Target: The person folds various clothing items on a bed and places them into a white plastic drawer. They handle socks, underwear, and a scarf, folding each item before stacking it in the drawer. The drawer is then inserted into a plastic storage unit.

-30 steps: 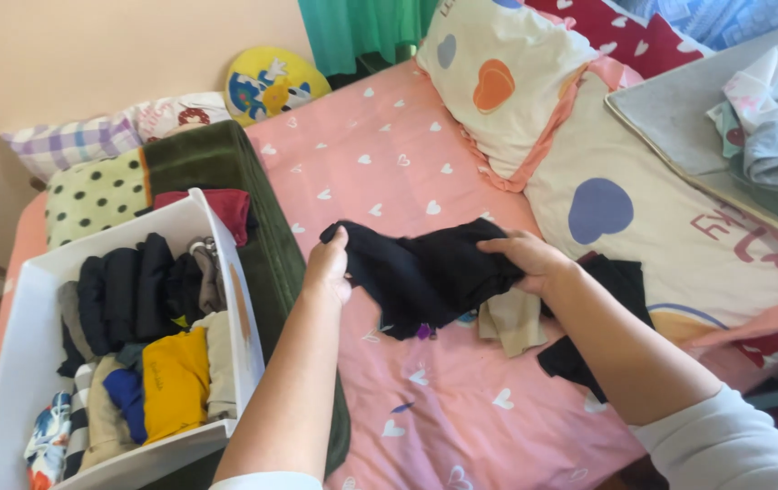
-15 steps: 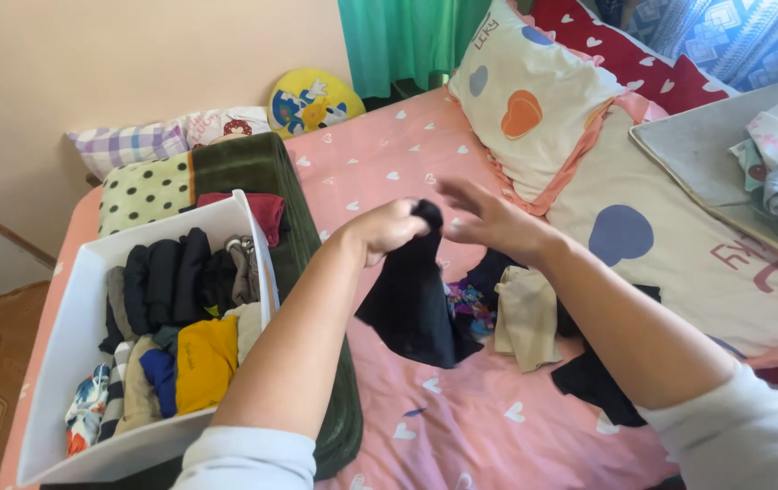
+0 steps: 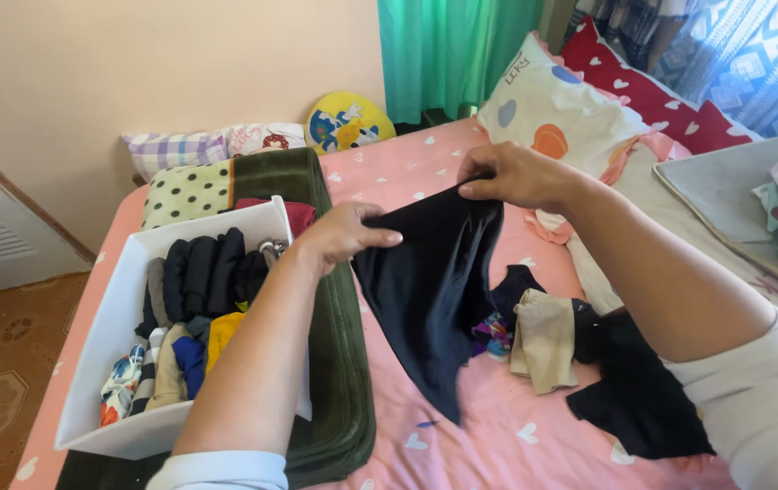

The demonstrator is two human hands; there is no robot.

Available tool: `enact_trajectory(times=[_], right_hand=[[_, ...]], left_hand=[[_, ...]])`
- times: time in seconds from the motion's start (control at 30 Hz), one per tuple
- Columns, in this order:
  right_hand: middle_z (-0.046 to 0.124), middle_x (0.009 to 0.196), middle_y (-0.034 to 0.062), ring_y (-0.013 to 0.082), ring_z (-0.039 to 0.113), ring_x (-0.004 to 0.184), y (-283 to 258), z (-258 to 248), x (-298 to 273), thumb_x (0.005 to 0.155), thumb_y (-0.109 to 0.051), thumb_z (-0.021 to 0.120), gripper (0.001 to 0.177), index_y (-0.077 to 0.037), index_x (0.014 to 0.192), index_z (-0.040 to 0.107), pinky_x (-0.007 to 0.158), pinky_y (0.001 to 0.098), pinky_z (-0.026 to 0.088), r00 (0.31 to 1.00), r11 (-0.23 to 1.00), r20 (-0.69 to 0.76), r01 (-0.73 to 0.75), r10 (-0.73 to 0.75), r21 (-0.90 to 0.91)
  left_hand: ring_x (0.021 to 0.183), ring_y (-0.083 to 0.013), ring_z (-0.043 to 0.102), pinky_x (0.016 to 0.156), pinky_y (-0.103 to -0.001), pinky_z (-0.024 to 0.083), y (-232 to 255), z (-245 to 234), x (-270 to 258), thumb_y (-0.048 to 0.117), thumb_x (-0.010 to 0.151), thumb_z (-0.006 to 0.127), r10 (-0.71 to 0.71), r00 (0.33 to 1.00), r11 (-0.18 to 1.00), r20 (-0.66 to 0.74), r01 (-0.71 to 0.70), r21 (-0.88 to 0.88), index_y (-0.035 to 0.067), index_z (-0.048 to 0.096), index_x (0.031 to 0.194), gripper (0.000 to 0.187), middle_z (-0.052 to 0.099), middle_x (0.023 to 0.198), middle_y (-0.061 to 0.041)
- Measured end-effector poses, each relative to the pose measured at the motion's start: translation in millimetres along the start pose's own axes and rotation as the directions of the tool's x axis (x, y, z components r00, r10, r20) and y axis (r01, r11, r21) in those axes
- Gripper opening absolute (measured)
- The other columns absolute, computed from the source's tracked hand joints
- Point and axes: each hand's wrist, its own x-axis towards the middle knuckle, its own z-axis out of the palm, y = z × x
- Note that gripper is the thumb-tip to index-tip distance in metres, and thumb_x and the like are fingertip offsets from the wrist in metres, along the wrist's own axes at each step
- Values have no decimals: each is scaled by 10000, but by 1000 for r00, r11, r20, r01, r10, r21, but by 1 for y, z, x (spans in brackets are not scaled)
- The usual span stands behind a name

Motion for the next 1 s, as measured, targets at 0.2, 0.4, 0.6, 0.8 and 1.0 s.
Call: enact_trajectory(times=[0.2,0.4,0.6,0.8,1.0], right_hand=[[780,1087,92,253,688,1033,-51,-5,-18,722,-336,880,589,-211,1279,734,916,430,527,981,998,192,-48,39,41],[734,899,-28,106,627,844,10,-14,-20,798,-185,849,297,-138,1089,812,802,276,525,990,935,132,-86,43,344],[737,924,32,125,664,816,16,-17,-11,823,-88,832,329,-58,1147,784,733,281,577,988,859,146,-110,41,501],[788,923,41,191,720,892,16,-14,9,815,-262,834,340,-260,1155,822,798,350,573,983,984,81,-170,165,53],[730,877,69,232,687,905,17,-5,22,800,-220,607,349,-268,1060,835,825,371,534,972,974,59,-226,226,-18]], left_hand=[[763,-124,653,637,-235,517,57,14,9,311,629,951,56,998,987,35,-61,150,249,821,923,328,703,792,6],[660,-133,681,595,-222,595,85,-4,-25,86,641,959,73,997,924,2,-67,-376,75,753,921,348,625,748,-10],[696,-136,728,657,-272,630,71,5,-17,30,732,904,72,990,712,-124,-138,-688,68,721,1012,337,699,778,7],[842,-144,668,754,-293,595,63,13,1,171,940,741,47,988,713,-146,-135,-688,105,703,1166,239,646,918,-4],[788,-202,688,673,-342,632,57,12,15,134,865,753,-99,974,900,-202,1,-436,153,579,1286,457,636,930,-56]])
